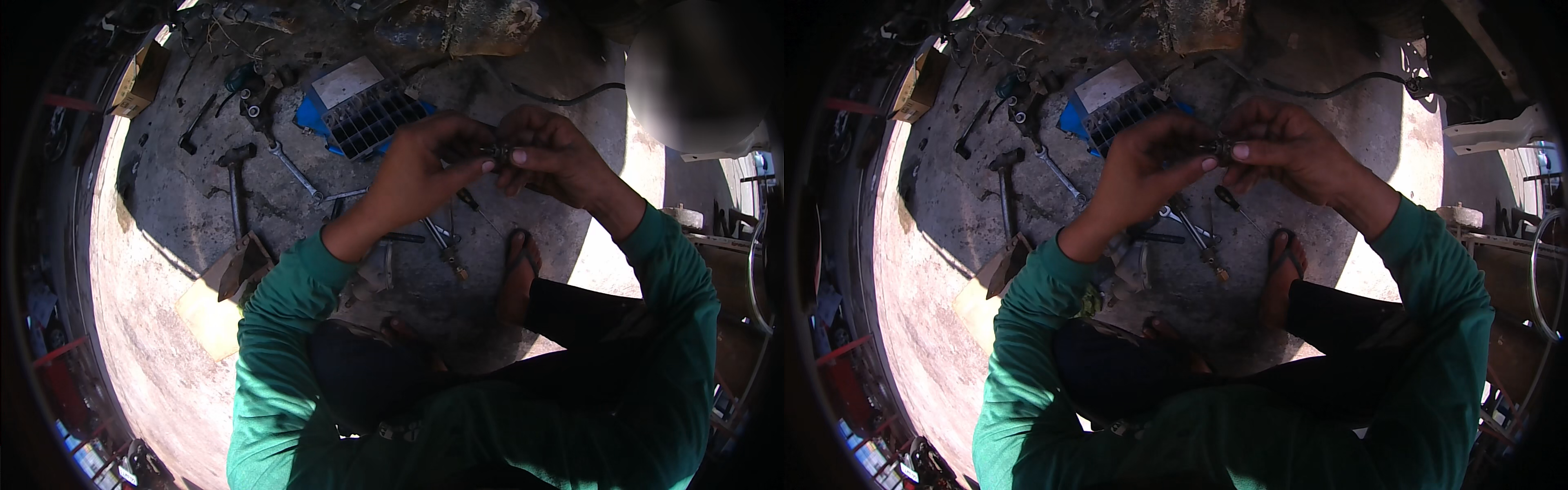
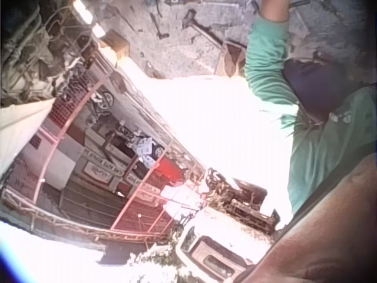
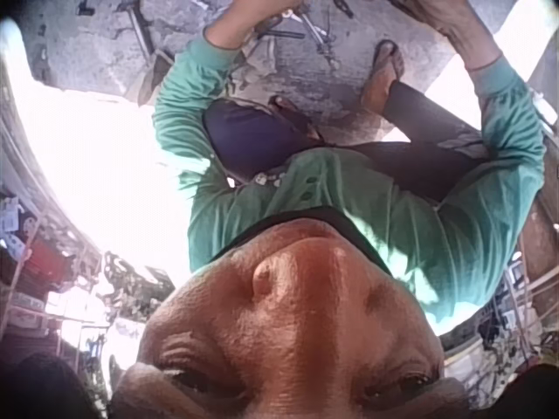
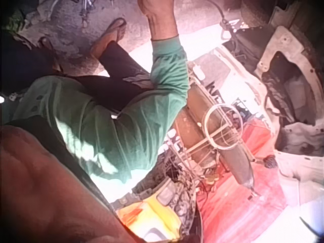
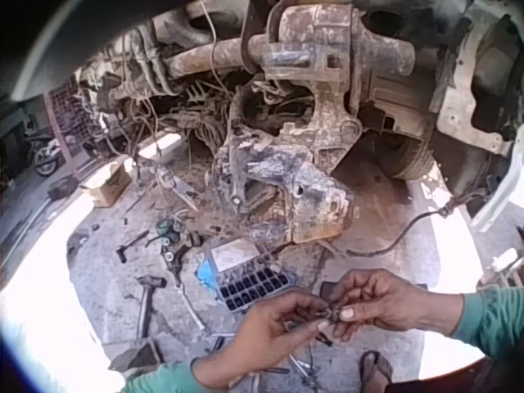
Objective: The person sits on the floor and assembles a mechanical component using a wrench and other hand tools. They tighten and adjust parts of the assembly, then connect a hose to a gas cylinder.
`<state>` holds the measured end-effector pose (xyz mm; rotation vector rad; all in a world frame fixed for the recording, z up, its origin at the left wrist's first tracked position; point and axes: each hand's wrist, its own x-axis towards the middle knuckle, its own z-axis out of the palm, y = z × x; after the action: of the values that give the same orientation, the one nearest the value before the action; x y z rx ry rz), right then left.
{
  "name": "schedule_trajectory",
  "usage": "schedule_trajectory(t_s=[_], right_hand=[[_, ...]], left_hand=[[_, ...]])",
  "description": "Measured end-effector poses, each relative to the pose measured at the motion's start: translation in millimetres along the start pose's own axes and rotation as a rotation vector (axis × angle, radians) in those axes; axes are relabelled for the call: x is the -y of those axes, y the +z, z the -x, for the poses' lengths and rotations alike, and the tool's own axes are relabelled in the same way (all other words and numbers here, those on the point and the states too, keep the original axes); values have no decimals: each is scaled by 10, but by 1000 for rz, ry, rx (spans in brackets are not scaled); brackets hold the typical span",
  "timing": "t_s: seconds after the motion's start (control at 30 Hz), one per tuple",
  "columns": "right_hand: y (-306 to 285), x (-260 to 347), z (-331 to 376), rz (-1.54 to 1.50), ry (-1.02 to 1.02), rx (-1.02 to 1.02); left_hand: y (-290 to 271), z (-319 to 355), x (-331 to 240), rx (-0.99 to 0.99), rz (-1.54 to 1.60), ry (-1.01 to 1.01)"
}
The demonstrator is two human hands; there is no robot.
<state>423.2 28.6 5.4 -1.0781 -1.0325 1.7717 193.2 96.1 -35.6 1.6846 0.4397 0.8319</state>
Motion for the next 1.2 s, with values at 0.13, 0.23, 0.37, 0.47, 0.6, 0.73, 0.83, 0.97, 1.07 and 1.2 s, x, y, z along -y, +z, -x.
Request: schedule_trajectory(t_s=[0.13, 0.23, 0.37, 0.47, 0.6, 0.73, 0.83, 0.97, 1.07, 1.2], right_hand=[[-11, 4, -3, 10, 12, -21], [5, -6, -13, 61, -10, -30], [42, 22, -20, 129, 0, -62], [36, 18, -15, 161, -27, -67], [61, 26, -16, 254, -82, -83], [95, -35, 3, 476, -207, -127], [136, -55, 15, 762, -372, -141], [209, -20, 28, 872, -478, -119], [219, -27, 20, 718, -326, -142], [246, 32, 26, 593, -142, -162]], left_hand=[[-1, 0, -13, 2, 84, -86], [7, 8, 10, -18, 115, -93], [14, 9, 35, -31, 111, -86], [12, 10, 9, -38, 105, -109], [25, 7, 11, -49, 107, -117], [64, 14, 77, -66, 137, -115], [68, 23, 76, -71, 210, -150], [93, 42, 75, -114, 304, -211], [143, 56, 82, -155, 224, -122], [148, 50, 125, -165, 149, 12]])
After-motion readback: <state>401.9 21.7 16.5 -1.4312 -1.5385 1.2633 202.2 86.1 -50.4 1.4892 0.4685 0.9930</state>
